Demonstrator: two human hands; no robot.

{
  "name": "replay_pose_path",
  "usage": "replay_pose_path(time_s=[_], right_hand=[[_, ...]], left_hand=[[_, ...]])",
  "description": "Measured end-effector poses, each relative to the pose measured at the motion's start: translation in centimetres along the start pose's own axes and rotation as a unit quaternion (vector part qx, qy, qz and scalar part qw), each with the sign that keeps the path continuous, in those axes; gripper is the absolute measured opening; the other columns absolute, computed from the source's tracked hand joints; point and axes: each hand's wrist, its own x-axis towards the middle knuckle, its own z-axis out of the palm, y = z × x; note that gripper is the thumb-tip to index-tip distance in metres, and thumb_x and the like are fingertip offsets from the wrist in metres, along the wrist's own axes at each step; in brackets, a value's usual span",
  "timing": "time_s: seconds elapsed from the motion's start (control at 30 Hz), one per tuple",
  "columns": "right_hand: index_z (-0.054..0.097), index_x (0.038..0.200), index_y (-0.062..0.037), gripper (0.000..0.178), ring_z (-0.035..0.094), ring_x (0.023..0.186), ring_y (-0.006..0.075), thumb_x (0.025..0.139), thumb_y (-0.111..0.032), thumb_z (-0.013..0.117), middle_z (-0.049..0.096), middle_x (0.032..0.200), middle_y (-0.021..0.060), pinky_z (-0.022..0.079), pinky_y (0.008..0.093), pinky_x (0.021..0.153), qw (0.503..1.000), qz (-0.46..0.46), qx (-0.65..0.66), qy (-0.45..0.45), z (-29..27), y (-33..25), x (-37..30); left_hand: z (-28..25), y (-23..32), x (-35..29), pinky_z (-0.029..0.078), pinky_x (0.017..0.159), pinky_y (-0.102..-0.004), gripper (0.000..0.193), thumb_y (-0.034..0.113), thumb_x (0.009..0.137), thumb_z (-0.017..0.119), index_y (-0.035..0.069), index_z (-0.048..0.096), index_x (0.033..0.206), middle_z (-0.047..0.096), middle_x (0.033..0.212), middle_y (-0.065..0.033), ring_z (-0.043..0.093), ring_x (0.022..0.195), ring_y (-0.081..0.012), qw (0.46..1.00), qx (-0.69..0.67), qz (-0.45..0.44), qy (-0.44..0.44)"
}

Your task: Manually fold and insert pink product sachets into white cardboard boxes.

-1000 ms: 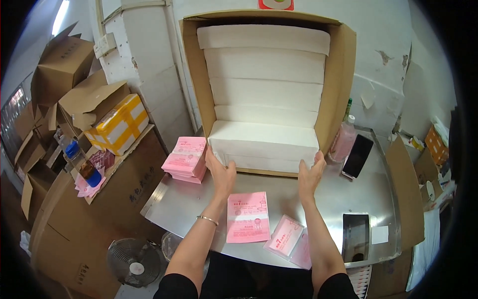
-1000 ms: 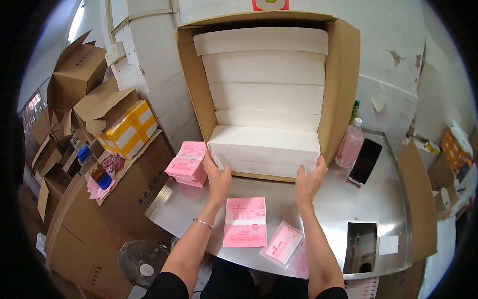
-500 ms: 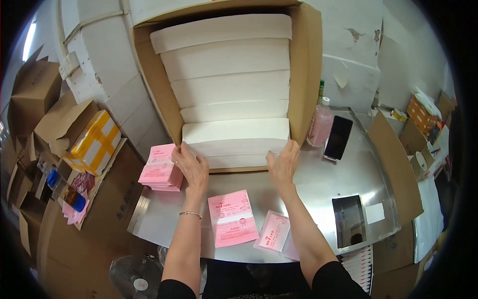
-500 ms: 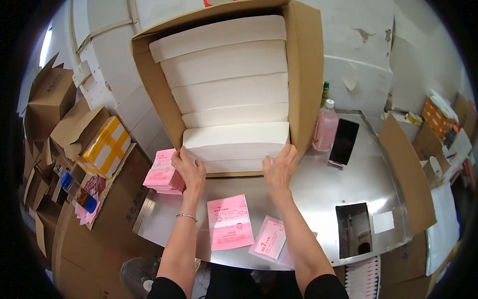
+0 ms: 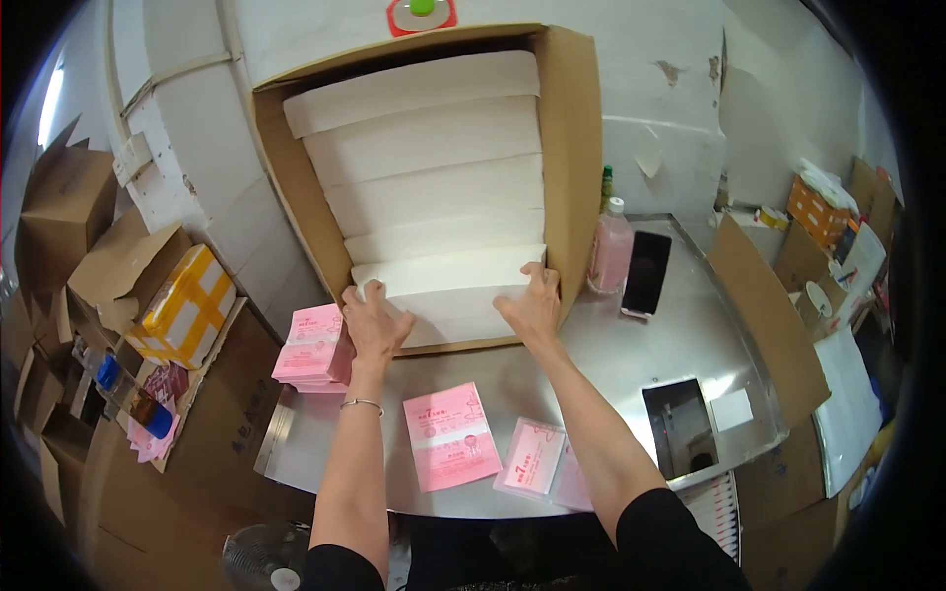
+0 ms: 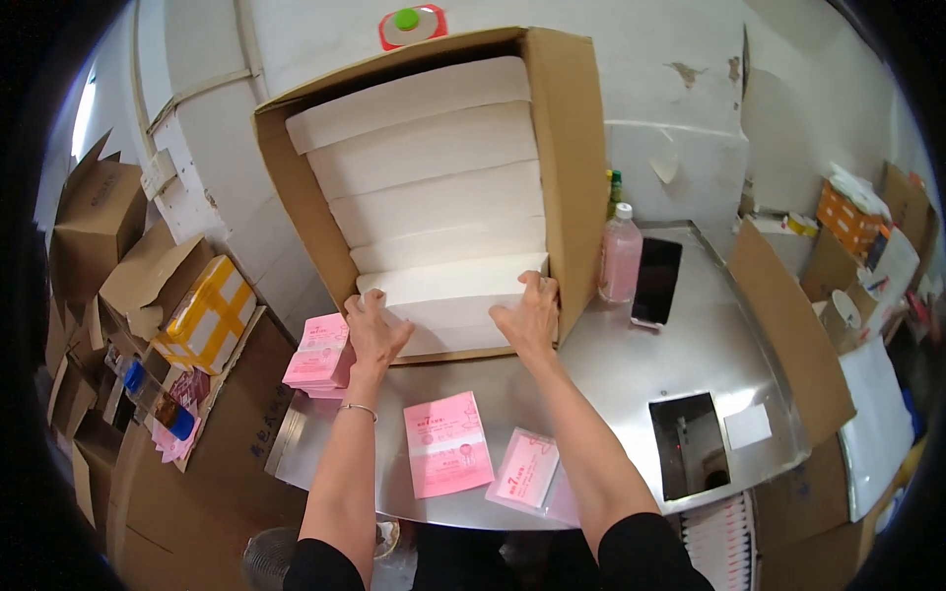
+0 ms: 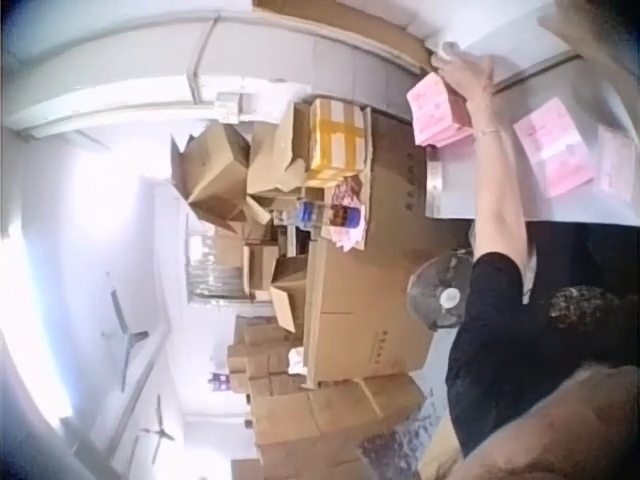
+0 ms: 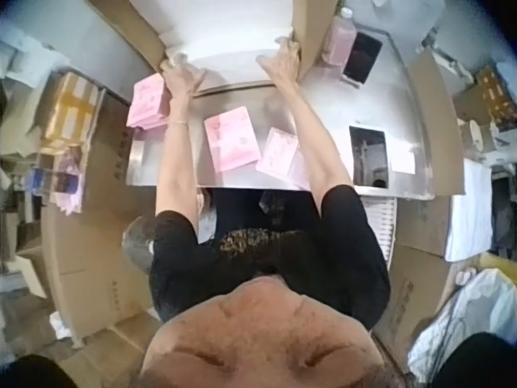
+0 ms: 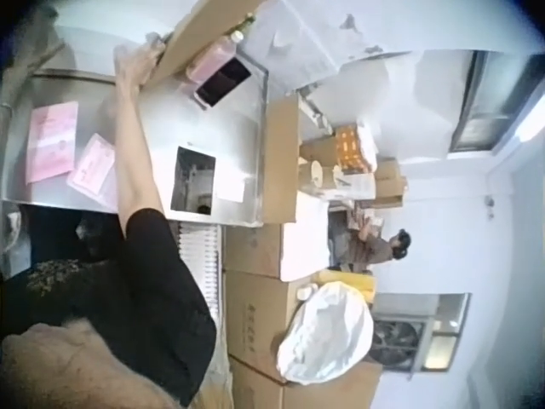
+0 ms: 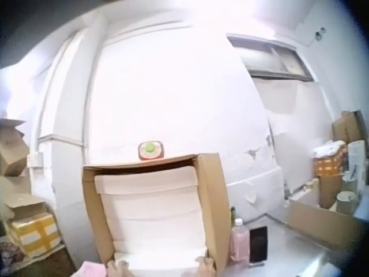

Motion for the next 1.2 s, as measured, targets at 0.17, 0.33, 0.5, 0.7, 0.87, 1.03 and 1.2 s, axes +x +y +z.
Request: replay_pose_path(time_s=[0.17,0.33,0.5,0.7,0.87,1.03,1.2], right_hand=[[0.052,0.114,-0.0018,0.057,0.053,0.107,0.0393,0.063,-0.016,0.074,0.052,0.108,0.0206,0.047,0.0471,0.089,0.997,-0.028,0.071,0.029,-4.2,0.2,-2.4],[0.051,0.112,-0.0029,0.058,0.053,0.109,0.0387,0.061,-0.014,0.077,0.051,0.107,0.0188,0.047,0.0458,0.089,0.993,-0.093,0.073,-0.003,-14.6,1.1,-6.2],[0.051,0.112,-0.0034,0.057,0.057,0.107,0.0380,0.063,-0.016,0.077,0.053,0.112,0.0188,0.049,0.0437,0.092,0.999,0.011,-0.021,-0.022,-21.8,12.2,-5.5],[0.044,0.145,0.0027,0.090,0.064,0.111,0.0364,0.077,-0.042,0.080,0.066,0.120,0.0248,0.050,0.0418,0.095,0.978,0.186,-0.049,-0.078,-27.7,17.9,-3.9],[0.059,0.129,0.0057,0.071,0.065,0.109,0.0331,0.081,-0.043,0.079,0.066,0.115,0.0257,0.050,0.0410,0.095,0.931,0.311,-0.038,-0.185,-27.4,17.5,-0.3],[0.055,0.129,0.0029,0.076,0.064,0.108,0.0380,0.069,-0.034,0.085,0.067,0.115,0.0236,0.048,0.0420,0.096,0.978,0.040,0.100,-0.180,-23.3,17.1,-2.5],[0.046,0.139,0.0027,0.089,0.059,0.114,0.0378,0.066,-0.027,0.088,0.056,0.126,0.0248,0.047,0.0441,0.098,0.996,0.055,0.016,-0.072,-22.8,18.7,-5.6]], left_hand=[[-3.2,1.6,-4.3,0.041,0.100,-0.0513,0.070,0.025,0.062,0.080,-0.005,0.054,0.119,0.055,0.115,-0.0260,0.049,0.115,-0.0425,0.998,-0.036,-0.004,0.052],[-9.6,9.0,-11.1,0.039,0.104,-0.0543,0.068,0.020,0.068,0.079,-0.004,0.048,0.124,0.046,0.125,-0.0276,0.041,0.126,-0.0456,0.997,-0.020,0.038,0.067],[-0.4,13.6,-14.2,0.041,0.106,-0.0518,0.066,0.019,0.074,0.076,-0.005,0.047,0.129,0.043,0.135,-0.0304,0.042,0.128,-0.0499,0.978,-0.132,0.090,-0.135],[1.1,13.3,-11.6,0.053,0.092,-0.0450,0.074,0.027,0.081,0.076,-0.008,0.042,0.136,0.051,0.133,-0.0299,0.060,0.114,-0.0404,0.927,-0.269,-0.080,-0.250],[1.3,14.6,-7.2,0.054,0.087,-0.0409,0.086,0.030,0.077,0.080,-0.006,0.036,0.141,0.057,0.127,-0.0244,0.063,0.105,-0.0347,0.782,-0.307,-0.206,-0.502],[4.3,12.9,-10.8,0.048,0.096,-0.0418,0.083,0.023,0.076,0.077,-0.006,0.035,0.141,0.050,0.135,-0.0241,0.056,0.115,-0.0346,0.895,-0.287,-0.003,-0.342],[2.6,14.2,-13.5,0.044,0.106,-0.0456,0.089,0.015,0.076,0.075,-0.006,0.026,0.148,0.042,0.142,-0.0260,0.049,0.130,-0.0403,0.886,-0.408,-0.044,-0.214]])
